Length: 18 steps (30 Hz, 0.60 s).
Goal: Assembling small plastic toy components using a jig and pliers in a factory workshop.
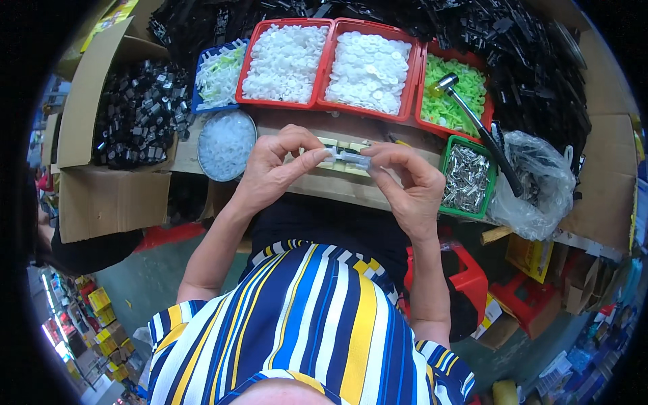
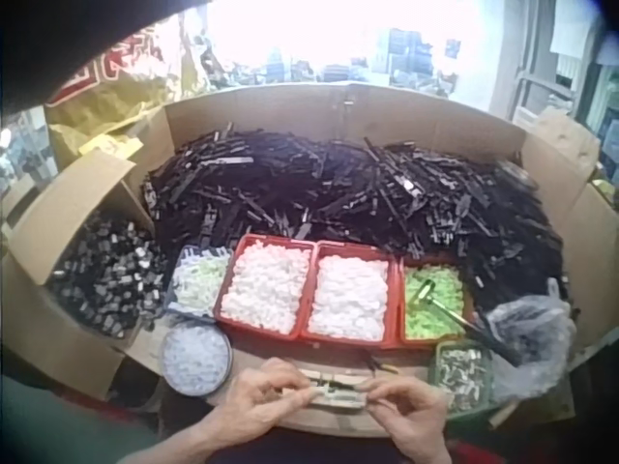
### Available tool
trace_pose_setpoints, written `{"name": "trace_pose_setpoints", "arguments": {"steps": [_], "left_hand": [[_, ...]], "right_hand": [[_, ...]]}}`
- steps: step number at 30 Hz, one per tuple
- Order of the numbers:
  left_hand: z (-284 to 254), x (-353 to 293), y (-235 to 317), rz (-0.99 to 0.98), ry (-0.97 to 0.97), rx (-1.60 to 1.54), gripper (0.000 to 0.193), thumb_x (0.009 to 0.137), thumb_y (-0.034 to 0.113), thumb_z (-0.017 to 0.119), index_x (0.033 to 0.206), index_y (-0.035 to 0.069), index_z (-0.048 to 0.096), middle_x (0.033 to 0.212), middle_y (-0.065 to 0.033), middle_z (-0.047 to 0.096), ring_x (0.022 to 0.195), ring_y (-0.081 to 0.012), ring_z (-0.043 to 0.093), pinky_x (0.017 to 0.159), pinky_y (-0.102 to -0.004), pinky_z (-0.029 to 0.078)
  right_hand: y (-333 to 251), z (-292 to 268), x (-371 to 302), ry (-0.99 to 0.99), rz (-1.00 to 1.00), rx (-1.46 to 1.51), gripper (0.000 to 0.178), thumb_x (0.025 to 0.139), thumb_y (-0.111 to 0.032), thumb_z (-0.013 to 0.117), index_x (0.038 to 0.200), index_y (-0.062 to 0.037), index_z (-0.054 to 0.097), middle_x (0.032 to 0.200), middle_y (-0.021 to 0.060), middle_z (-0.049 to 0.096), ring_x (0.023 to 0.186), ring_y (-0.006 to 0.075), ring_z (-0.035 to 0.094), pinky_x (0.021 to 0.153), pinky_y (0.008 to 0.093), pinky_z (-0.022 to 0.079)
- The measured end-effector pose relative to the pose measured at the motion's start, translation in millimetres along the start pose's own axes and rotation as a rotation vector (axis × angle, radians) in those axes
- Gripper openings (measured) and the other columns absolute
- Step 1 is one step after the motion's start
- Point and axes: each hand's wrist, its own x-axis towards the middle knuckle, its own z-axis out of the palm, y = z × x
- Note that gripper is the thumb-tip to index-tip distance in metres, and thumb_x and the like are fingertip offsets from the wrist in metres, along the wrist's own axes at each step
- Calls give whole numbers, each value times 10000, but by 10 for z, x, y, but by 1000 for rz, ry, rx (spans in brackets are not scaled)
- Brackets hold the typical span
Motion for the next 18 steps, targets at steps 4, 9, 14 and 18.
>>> {"name": "trace_pose_setpoints", "arguments": {"steps": [4,9,14,18], "left_hand": [[51,27,7,180,115,159,160,885,146,715,906,-11,732,867,-105,674,853,-194,587,726,-323,460],[121,37,-40,280,193,235,111,841,69,718,890,-31,718,855,-139,664,863,-258,598,740,-362,478],[119,39,-112,374,206,287,91,808,22,720,875,-36,699,855,-138,644,857,-270,595,737,-372,488],[103,29,-141,358,202,283,95,805,26,723,874,-35,700,856,-137,647,858,-272,594,736,-374,491]], "right_hand": [[-19,-65,44,-56,40,-197,178,799,3,748,965,-16,687,1012,97,715,984,171,667,801,273,498],[-87,-94,77,-127,33,-413,221,770,-80,793,967,-34,703,919,50,710,870,135,648,703,272,450],[-113,-56,111,-156,53,-429,218,763,-93,801,945,-24,702,876,50,704,829,150,654,688,281,455],[-153,-15,153,-210,-44,-525,211,755,-52,795,931,0,690,886,77,703,838,189,672,711,307,491]]}}
